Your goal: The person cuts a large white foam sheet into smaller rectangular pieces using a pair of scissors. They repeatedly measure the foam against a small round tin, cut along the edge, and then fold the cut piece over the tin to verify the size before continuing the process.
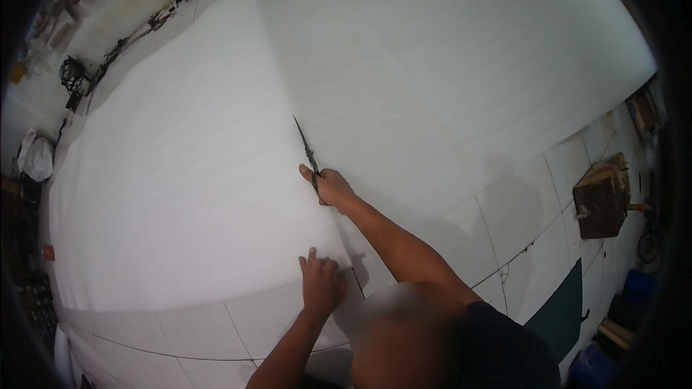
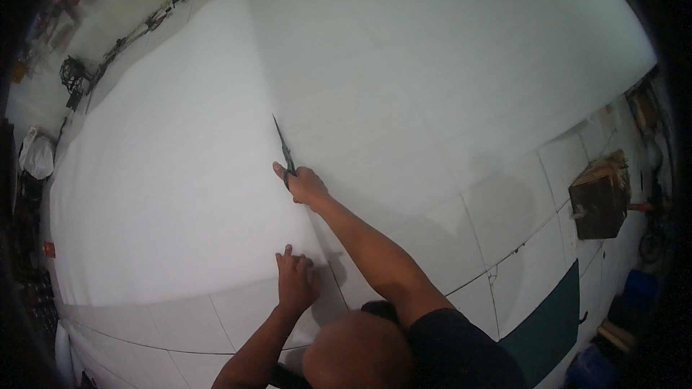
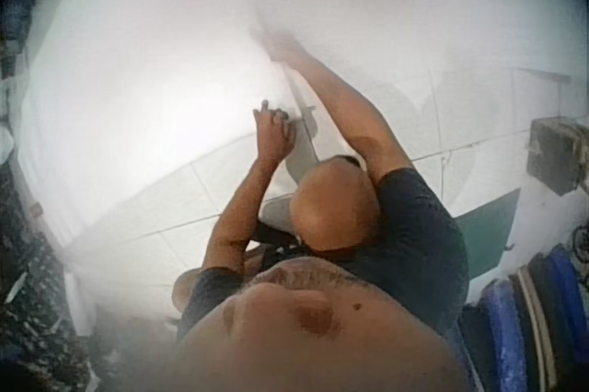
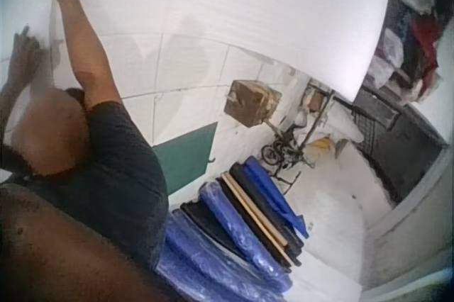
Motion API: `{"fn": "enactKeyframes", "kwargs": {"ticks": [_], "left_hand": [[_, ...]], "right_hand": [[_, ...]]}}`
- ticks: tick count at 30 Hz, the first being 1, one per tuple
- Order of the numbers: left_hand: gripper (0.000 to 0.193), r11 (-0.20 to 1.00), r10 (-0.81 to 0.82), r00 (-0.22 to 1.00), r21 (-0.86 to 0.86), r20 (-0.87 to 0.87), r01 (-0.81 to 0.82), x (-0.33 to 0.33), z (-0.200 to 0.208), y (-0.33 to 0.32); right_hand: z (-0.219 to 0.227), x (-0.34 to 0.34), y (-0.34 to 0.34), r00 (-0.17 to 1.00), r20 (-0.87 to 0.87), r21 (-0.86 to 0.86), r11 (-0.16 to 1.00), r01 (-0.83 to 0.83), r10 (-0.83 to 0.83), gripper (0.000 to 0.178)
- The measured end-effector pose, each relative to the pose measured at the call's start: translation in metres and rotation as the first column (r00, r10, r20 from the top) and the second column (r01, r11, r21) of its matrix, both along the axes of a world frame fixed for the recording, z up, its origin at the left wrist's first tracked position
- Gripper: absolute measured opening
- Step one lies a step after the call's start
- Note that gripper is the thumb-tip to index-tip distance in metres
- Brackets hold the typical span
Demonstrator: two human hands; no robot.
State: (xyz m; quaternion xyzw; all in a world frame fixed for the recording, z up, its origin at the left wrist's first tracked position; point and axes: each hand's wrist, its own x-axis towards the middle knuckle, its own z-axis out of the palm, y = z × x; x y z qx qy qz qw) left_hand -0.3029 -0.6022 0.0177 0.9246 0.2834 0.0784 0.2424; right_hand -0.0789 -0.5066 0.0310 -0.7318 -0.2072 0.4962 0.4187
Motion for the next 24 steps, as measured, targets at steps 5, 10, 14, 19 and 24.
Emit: {"fn": "enactKeyframes", "kwargs": {"ticks": [5,10,14,19,24], "left_hand": [[0.04,0.999,0.046,0.999,-0.021,0.003,-0.046,0.002,0.004,0.001],[0.051,0.997,0.044,0.999,-0.057,-0.009,-0.044,0.008,0.009,0.002],[0.052,0.996,0.028,0.999,-0.087,-0.033,-0.03,0.006,0.012,0.006],[0.051,0.995,0.04,0.998,-0.091,-0.052,-0.045,0.004,0.005,0.007],[0.05,0.995,0.031,0.998,-0.094,-0.048,-0.036,0.007,0.008,0.01]], "right_hand": [[-0.013,0.004,0.0,0.997,0.076,0.101,0.994,-0.028,0.02,0.068],[-0.008,0.035,0.048,0.993,-0.12,0.13,0.991,0.021,-0.005,0.065],[-0.013,0.045,0.085,0.998,-0.046,0.137,0.989,0.058,-0.053,0.063],[-0.019,0.043,0.093,0.995,-0.065,0.123,0.989,0.08,-0.073,0.06],[-0.011,0.09,0.159,0.99,-0.144,0.105,0.994,0.019,-0.004,0.062]]}}
